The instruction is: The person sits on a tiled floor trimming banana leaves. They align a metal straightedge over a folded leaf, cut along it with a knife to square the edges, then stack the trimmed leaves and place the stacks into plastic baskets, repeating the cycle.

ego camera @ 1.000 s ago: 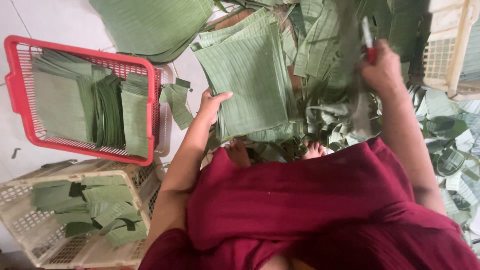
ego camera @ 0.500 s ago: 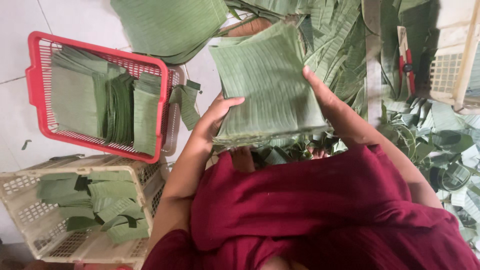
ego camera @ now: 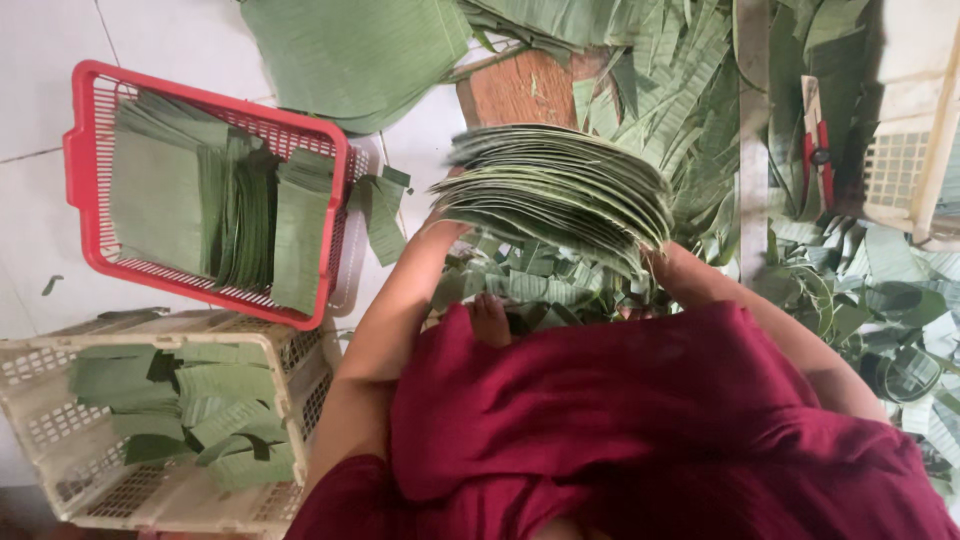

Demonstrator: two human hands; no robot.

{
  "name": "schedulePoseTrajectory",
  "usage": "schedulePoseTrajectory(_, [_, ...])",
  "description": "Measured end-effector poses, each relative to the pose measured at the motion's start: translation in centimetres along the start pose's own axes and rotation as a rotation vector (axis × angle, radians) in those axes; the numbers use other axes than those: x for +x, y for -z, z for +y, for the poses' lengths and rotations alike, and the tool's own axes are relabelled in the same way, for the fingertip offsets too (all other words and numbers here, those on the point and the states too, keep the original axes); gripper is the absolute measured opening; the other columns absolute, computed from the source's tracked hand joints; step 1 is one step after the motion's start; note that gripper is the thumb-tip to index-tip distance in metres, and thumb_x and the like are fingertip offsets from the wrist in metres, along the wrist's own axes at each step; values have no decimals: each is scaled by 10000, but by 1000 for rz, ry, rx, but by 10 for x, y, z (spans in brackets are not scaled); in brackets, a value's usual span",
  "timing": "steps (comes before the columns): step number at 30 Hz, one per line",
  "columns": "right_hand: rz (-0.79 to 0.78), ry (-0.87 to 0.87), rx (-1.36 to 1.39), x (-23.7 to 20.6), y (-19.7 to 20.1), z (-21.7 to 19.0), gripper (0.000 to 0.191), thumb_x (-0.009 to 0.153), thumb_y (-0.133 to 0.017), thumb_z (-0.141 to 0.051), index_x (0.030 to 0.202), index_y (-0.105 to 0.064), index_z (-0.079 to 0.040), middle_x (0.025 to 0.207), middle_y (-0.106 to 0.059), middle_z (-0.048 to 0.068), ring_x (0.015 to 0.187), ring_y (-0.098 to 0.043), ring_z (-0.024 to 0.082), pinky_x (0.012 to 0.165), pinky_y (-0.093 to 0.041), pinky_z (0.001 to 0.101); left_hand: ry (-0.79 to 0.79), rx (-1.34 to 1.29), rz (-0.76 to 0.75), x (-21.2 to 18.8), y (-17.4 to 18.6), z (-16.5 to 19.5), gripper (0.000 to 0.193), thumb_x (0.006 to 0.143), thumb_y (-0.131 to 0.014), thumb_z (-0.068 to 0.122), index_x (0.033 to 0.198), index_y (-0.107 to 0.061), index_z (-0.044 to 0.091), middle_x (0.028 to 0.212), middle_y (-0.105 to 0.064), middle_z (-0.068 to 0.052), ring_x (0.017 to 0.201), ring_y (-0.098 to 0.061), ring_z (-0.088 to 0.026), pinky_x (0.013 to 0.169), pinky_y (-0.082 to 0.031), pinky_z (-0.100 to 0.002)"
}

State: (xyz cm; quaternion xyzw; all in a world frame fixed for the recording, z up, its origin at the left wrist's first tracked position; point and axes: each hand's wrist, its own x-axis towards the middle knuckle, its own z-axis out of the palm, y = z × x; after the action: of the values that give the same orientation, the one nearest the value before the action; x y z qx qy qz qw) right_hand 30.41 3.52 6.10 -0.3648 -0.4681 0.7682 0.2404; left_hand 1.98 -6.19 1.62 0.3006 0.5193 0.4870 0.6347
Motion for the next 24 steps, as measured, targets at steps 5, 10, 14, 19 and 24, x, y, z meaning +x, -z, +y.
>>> schedulePoseTrajectory(5, [222,-175,-87,11,3,44,441,838,-796,-77,1225,-618,40,1115,-677,142,977,-664,263,861,-548,435,-41,573,145,2,13,16,723,767,-847,338,1324,-583,-41,1260,-687,-208,1183,-672,-317,1034,-514,-412])
schedulePoseTrajectory(10, [359,-482,97,1,-9,99,381,816,-798,-40,1165,-669,38,1039,-715,98,884,-697,237,775,-572,423,334,860,118,20,20,-11,790,696,-890,405,1270,-596,-51,1254,-671,-258,1190,-651,-366,1037,-497,-422])
schedulePoseTrajectory(14, [337,-581,181,-1,0,102,449,879,-748,-114,1278,-567,-15,1086,-721,90,944,-712,227,791,-599,406,372,947,87,34,39,-30,821,717,-910,420,1284,-572,-67,1291,-633,-288,1227,-610,-396,1046,-479,-436])
schedulePoseTrajectory(19, [246,-559,207,14,9,74,535,1041,-674,-220,1369,-462,144,1177,-637,292,968,-643,395,793,-525,506,334,1115,-10,58,70,0,929,679,-932,404,1386,-512,-28,1378,-586,-275,1312,-552,-395,1103,-436,-435])
schedulePoseTrajectory(24, [302,-593,314,20,-32,69,531,954,-602,-138,1363,-283,-23,1405,-532,285,1177,-653,430,984,-583,553,273,1233,-19,88,57,47,1144,679,-895,295,1586,-240,58,1518,-468,-223,1386,-480,-355,1124,-402,-434])
